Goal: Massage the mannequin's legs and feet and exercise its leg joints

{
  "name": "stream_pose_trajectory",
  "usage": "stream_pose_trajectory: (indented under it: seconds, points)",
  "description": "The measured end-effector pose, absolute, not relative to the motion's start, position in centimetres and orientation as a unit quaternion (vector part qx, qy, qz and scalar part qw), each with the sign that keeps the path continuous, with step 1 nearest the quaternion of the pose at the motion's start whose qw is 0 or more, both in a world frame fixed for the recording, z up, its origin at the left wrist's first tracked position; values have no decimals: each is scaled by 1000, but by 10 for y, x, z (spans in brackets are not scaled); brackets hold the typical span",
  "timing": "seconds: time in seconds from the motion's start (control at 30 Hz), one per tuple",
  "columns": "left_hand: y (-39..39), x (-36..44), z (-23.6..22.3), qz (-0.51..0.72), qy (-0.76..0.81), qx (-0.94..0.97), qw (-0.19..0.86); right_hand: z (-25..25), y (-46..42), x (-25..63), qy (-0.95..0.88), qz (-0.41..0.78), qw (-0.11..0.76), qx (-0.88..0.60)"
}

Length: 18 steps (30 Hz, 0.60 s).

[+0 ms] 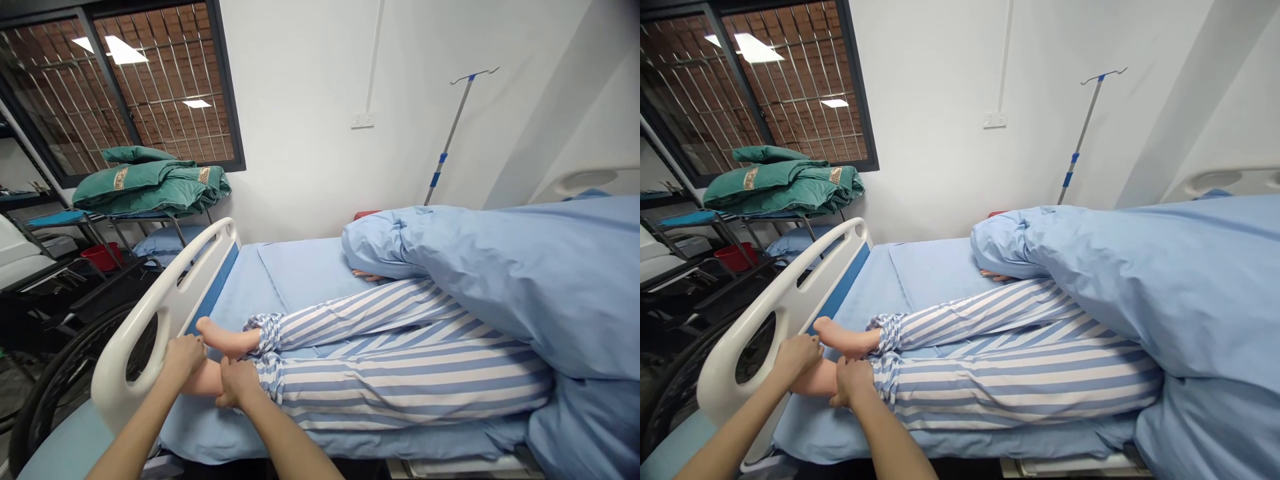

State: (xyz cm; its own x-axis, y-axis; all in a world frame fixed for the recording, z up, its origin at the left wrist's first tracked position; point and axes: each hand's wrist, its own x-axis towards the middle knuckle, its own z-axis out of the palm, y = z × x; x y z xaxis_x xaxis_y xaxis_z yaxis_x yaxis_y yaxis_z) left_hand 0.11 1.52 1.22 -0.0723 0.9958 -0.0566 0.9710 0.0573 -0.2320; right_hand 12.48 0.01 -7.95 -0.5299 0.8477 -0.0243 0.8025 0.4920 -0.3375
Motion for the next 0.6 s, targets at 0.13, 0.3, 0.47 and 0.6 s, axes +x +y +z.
stream_pose_trajectory:
  seconds: [0.13,0.3,0.47,0.6]
  points:
    - [6,3,6,51,-756,-641,124,-81,0,124,-857,156,75,-485]
    - [-8,5,1,-33,-810,-568,143,-82,-1,124,-859,144,69,-487]
    - [-21,5,-17,-130,-813,-534,190,-78,-5,125,-858,129,81,-490]
    - [-27,-2,-28,-195,-812,-528,153,-76,-6,127,-859,132,94,-486]
